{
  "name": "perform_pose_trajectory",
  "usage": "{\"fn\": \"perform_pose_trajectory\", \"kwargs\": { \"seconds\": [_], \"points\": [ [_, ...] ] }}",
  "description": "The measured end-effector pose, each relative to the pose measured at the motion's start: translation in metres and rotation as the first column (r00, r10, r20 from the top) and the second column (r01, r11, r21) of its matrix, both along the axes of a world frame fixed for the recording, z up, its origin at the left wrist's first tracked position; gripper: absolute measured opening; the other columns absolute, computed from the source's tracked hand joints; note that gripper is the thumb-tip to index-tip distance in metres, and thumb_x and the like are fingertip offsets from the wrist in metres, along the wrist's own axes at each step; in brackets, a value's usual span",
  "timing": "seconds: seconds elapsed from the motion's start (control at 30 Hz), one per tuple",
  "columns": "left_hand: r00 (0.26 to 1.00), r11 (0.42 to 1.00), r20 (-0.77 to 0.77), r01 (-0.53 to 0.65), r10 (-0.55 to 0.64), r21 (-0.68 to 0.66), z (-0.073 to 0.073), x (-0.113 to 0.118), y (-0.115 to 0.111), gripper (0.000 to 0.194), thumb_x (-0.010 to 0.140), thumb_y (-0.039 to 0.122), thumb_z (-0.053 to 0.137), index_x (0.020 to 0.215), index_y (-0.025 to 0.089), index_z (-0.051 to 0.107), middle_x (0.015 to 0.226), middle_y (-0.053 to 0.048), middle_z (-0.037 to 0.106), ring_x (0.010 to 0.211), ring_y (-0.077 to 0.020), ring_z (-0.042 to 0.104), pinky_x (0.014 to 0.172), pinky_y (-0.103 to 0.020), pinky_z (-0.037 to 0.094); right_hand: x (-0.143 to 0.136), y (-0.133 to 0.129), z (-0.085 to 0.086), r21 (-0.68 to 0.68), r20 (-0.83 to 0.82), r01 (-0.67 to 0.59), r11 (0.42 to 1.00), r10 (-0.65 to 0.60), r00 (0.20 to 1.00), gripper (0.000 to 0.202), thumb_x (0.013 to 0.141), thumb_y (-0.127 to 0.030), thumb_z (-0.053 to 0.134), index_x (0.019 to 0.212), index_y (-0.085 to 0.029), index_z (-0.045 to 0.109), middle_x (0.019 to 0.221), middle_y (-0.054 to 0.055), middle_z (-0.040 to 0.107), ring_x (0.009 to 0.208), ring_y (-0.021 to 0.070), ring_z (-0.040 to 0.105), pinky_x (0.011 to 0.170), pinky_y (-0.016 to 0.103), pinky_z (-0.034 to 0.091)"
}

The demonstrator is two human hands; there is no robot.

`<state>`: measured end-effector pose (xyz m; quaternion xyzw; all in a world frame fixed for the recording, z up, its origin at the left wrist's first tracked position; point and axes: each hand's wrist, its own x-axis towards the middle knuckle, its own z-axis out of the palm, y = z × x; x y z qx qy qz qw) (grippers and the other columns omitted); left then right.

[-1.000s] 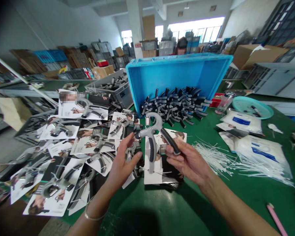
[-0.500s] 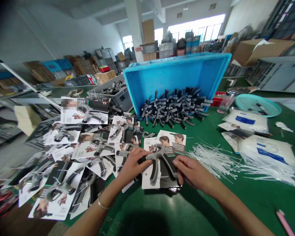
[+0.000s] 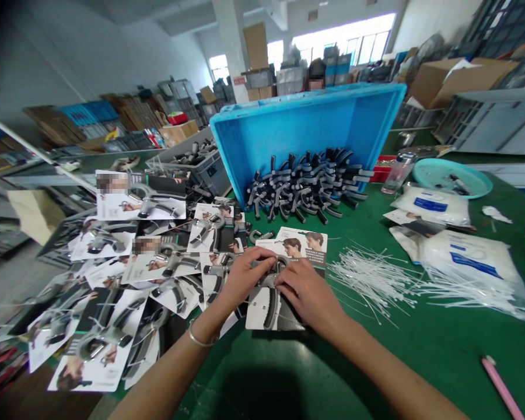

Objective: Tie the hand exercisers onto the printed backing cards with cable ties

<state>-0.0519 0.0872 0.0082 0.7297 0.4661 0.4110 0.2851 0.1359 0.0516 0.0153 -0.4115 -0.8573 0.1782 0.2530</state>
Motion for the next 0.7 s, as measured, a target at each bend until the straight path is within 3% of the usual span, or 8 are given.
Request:
{"fn": "perform_pose_trajectory", "kwargs": {
  "seconds": [0.1,0.23,0.37,0.53,0.7],
  "points": [
    [1.0,0.999,-0.004,-0.002,0.002,0.039,0.002,0.0,-0.011,0.011,0.089,0.019,0.064,0.097,0.021,0.071,0.098,-0.003,0.072,0.1,-0.0199,0.06,0.094,-0.034,0.043,0.001,0.003,-0.006,-0.006,-0.063,0.0,1.0,-0.001,0.998,0.006,0.095,-0.023,0.058,0.092,-0.023,0.063,0.099,0.006,0.061,0.1,0.0244,0.054,0.089,0.039,0.046],
    [0.99,0.993,-0.114,0.088,-0.078,0.082,0.003,-0.001,-0.013,0.011,0.09,0.019,0.063,0.097,0.023,0.071,0.094,-0.002,0.072,0.097,-0.0206,0.059,0.092,-0.036,0.042,0.001,0.007,-0.013,-0.04,-0.165,0.025,0.999,-0.032,0.986,0.007,0.095,-0.023,0.057,0.091,-0.023,0.063,0.104,0.007,0.059,0.103,0.0237,0.054,0.093,0.039,0.045],
    [0.984,0.99,-0.17,0.068,-0.047,0.122,-0.002,0.0,-0.012,0.01,0.09,0.016,0.063,0.094,0.023,0.07,0.094,-0.002,0.07,0.098,-0.0215,0.058,0.091,-0.037,0.041,0.0,0.011,-0.011,-0.092,-0.262,0.035,0.995,-0.058,0.963,0.008,0.094,-0.025,0.059,0.088,-0.023,0.064,0.106,0.005,0.06,0.106,0.0235,0.055,0.097,0.041,0.042],
    [0.995,0.994,-0.1,0.024,-0.013,0.111,-0.012,0.001,-0.018,0.006,0.09,0.021,0.064,0.088,0.022,0.069,0.094,-0.002,0.069,0.097,-0.0201,0.059,0.093,-0.037,0.04,0.003,0.014,-0.002,-0.175,-0.324,0.121,0.977,-0.173,0.93,0.011,0.093,-0.029,0.06,0.085,-0.024,0.066,0.118,0.005,0.061,0.118,0.026,0.052,0.104,0.046,0.035],
    [1.0,0.999,-0.005,0.016,-0.016,0.043,-0.014,0.002,-0.019,0.005,0.089,0.021,0.066,0.086,0.022,0.069,0.093,-0.002,0.07,0.096,-0.02,0.06,0.092,-0.037,0.041,0.002,0.011,-0.012,-0.256,-0.247,0.103,0.961,-0.168,0.954,0.021,0.094,-0.034,0.057,0.079,-0.023,0.067,0.135,0.005,0.055,0.128,0.0288,0.046,0.11,0.052,0.029]
  ]
}}
